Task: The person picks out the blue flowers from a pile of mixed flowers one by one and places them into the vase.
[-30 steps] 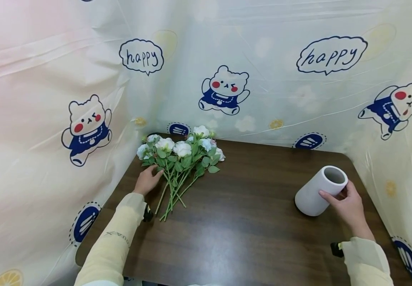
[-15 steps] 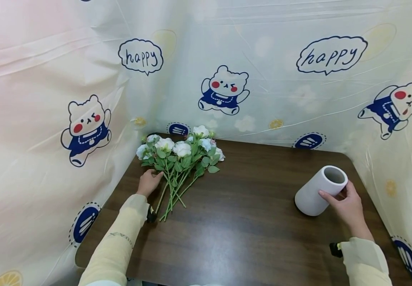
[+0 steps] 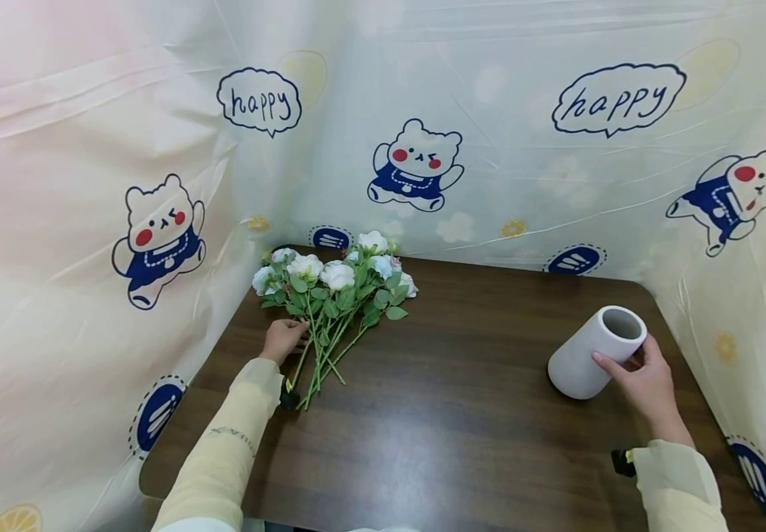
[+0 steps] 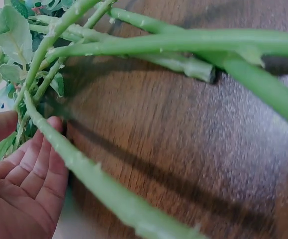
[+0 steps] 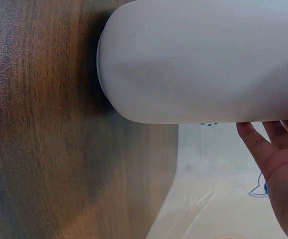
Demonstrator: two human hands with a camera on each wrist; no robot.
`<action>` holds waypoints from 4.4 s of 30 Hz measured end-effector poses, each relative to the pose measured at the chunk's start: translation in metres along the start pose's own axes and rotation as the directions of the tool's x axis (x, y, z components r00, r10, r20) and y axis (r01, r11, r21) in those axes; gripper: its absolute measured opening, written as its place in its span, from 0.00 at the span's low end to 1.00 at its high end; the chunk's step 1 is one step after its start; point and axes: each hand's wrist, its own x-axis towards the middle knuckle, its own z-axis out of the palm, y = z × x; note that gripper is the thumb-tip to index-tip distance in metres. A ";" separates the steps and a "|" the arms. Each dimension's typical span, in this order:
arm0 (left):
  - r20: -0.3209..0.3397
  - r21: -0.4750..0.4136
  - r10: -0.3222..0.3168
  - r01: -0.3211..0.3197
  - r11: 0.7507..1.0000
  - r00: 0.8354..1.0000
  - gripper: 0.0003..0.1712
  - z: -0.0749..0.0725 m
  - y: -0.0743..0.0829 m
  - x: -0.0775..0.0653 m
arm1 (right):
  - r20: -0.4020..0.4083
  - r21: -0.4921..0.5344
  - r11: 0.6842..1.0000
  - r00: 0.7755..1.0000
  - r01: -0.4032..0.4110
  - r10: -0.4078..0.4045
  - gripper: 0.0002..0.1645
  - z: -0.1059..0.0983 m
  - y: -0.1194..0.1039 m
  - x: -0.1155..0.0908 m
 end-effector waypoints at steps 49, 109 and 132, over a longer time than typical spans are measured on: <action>-0.085 -0.106 0.022 -0.031 0.994 0.996 0.17 -0.004 0.007 -0.003 | 0.020 -0.017 1.000 0.999 -0.025 0.025 0.49 0.001 0.001 0.000; -0.267 0.195 0.485 -0.446 0.873 0.833 0.07 -0.027 0.058 -0.023 | 0.006 0.016 1.000 1.000 -0.025 0.025 0.48 0.000 0.001 -0.001; -0.278 0.320 0.631 -0.549 0.772 0.724 0.07 -0.025 0.087 -0.025 | 0.026 -0.003 0.999 0.999 -0.036 0.036 0.49 0.000 0.001 0.000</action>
